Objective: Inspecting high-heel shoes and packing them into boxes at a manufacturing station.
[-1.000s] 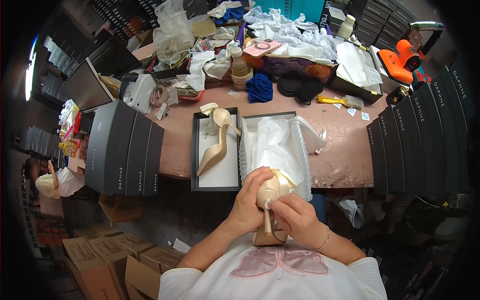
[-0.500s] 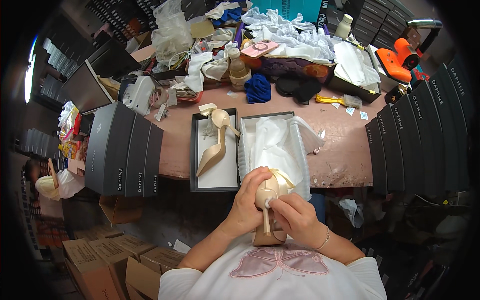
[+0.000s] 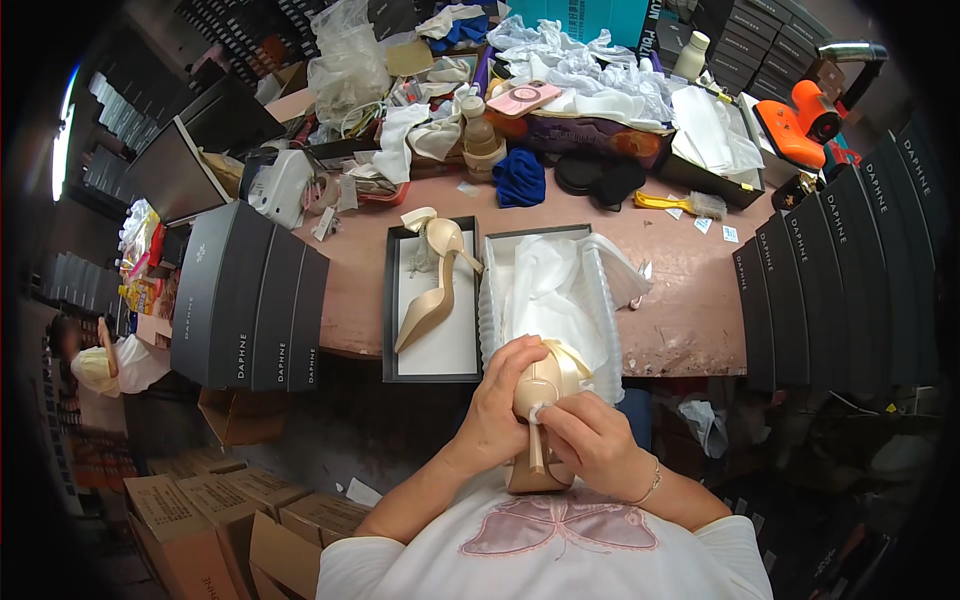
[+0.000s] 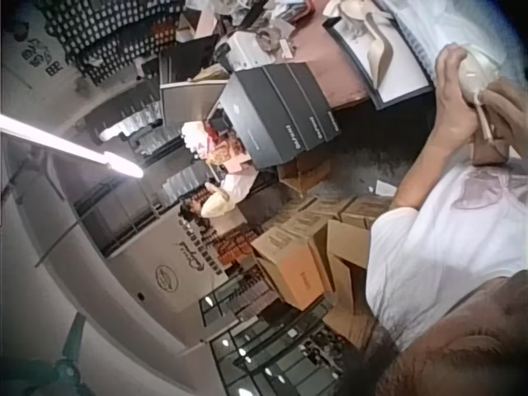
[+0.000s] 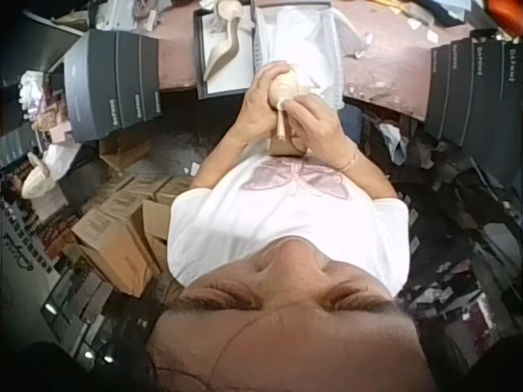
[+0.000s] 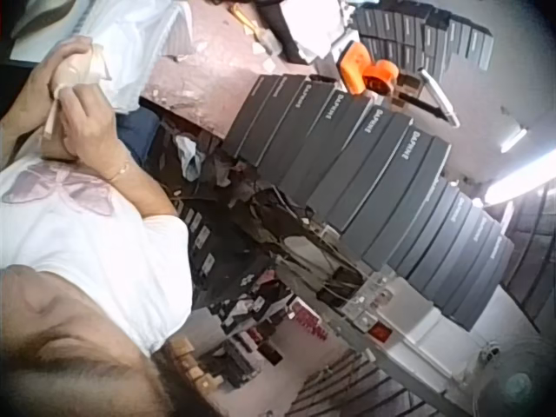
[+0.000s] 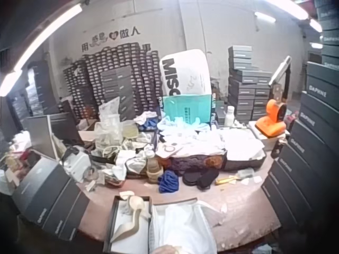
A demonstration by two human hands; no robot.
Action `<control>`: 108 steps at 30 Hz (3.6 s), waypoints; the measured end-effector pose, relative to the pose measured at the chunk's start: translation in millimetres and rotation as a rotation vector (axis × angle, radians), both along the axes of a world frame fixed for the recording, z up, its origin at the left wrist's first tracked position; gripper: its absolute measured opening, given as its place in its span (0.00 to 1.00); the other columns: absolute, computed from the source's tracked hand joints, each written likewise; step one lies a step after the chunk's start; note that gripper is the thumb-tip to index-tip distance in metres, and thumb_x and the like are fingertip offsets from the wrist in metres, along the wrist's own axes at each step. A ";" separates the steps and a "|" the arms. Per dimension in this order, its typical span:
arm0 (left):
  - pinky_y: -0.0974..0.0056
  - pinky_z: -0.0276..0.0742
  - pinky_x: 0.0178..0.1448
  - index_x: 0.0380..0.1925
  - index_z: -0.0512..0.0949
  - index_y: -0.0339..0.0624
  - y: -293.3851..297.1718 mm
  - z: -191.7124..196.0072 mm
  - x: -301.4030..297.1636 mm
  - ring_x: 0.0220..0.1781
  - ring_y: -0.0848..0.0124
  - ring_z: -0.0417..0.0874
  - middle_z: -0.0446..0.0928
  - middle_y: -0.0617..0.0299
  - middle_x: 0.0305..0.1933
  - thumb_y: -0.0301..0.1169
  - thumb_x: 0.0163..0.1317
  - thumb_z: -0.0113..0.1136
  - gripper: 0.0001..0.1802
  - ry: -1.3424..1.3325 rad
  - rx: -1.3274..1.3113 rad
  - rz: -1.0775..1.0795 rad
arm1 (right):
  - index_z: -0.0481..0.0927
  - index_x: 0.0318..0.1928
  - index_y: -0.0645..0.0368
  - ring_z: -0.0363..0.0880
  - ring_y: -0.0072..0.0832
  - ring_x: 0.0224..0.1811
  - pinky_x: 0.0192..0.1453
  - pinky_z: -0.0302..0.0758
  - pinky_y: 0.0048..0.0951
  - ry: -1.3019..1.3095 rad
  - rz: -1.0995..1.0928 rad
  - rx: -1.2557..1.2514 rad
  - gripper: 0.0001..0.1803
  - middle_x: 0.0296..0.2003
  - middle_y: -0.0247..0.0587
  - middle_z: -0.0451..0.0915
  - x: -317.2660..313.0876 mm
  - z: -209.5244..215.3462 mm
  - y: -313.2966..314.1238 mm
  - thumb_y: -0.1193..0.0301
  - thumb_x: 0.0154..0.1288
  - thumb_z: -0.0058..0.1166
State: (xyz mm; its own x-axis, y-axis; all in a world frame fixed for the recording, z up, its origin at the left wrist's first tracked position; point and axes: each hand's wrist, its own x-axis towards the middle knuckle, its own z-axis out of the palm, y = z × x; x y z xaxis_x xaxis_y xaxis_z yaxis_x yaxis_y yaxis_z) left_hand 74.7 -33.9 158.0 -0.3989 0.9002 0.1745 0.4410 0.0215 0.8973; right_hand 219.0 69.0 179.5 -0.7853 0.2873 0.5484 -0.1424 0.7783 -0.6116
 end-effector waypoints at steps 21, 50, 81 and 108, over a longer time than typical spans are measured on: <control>0.56 0.69 0.71 0.61 0.68 0.45 2.8 0.5 1.1 0.69 0.52 0.70 0.67 0.48 0.67 0.22 0.39 0.78 0.44 0.012 -0.006 -0.009 | 0.80 0.48 0.67 0.79 0.34 0.32 0.33 0.78 0.31 -0.002 -0.016 0.019 0.23 0.35 0.42 0.77 -1.8 2.9 3.5 0.82 0.48 0.64; 0.56 0.69 0.70 0.60 0.68 0.45 4.0 2.8 -1.3 0.68 0.51 0.71 0.67 0.49 0.67 0.23 0.37 0.79 0.46 0.003 -0.004 -0.018 | 0.79 0.48 0.66 0.78 0.33 0.31 0.32 0.77 0.31 0.033 0.010 0.049 0.24 0.36 0.42 0.77 -3.1 -0.9 11.3 0.81 0.45 0.65; 0.55 0.70 0.67 0.57 0.73 0.40 -10.7 -51.4 14.6 0.62 0.53 0.75 0.75 0.50 0.57 0.43 0.43 0.75 0.40 -0.354 -0.377 -0.956 | 0.84 0.40 0.62 0.81 0.30 0.34 0.38 0.76 0.28 -0.343 -0.034 -0.747 0.09 0.33 0.41 0.81 103.7 -38.4 -21.2 0.78 0.58 0.63; 0.59 0.74 0.58 0.56 0.73 0.40 -8.7 -62.7 22.9 0.54 0.57 0.79 0.77 0.51 0.51 0.38 0.41 0.74 0.38 -0.500 -0.482 -0.970 | 0.83 0.44 0.61 0.82 0.36 0.34 0.35 0.79 0.32 -0.194 0.117 -0.342 0.15 0.35 0.41 0.80 93.9 -60.0 -43.4 0.77 0.55 0.68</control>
State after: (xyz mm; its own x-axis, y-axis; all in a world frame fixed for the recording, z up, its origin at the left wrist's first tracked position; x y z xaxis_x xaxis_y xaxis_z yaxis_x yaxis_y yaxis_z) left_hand 97.5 -42.6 95.3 0.5568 0.7936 -0.2453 0.0631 0.2540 0.9651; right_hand 312.9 25.6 119.6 -0.9031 0.3298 0.2751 -0.0745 0.5106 -0.8566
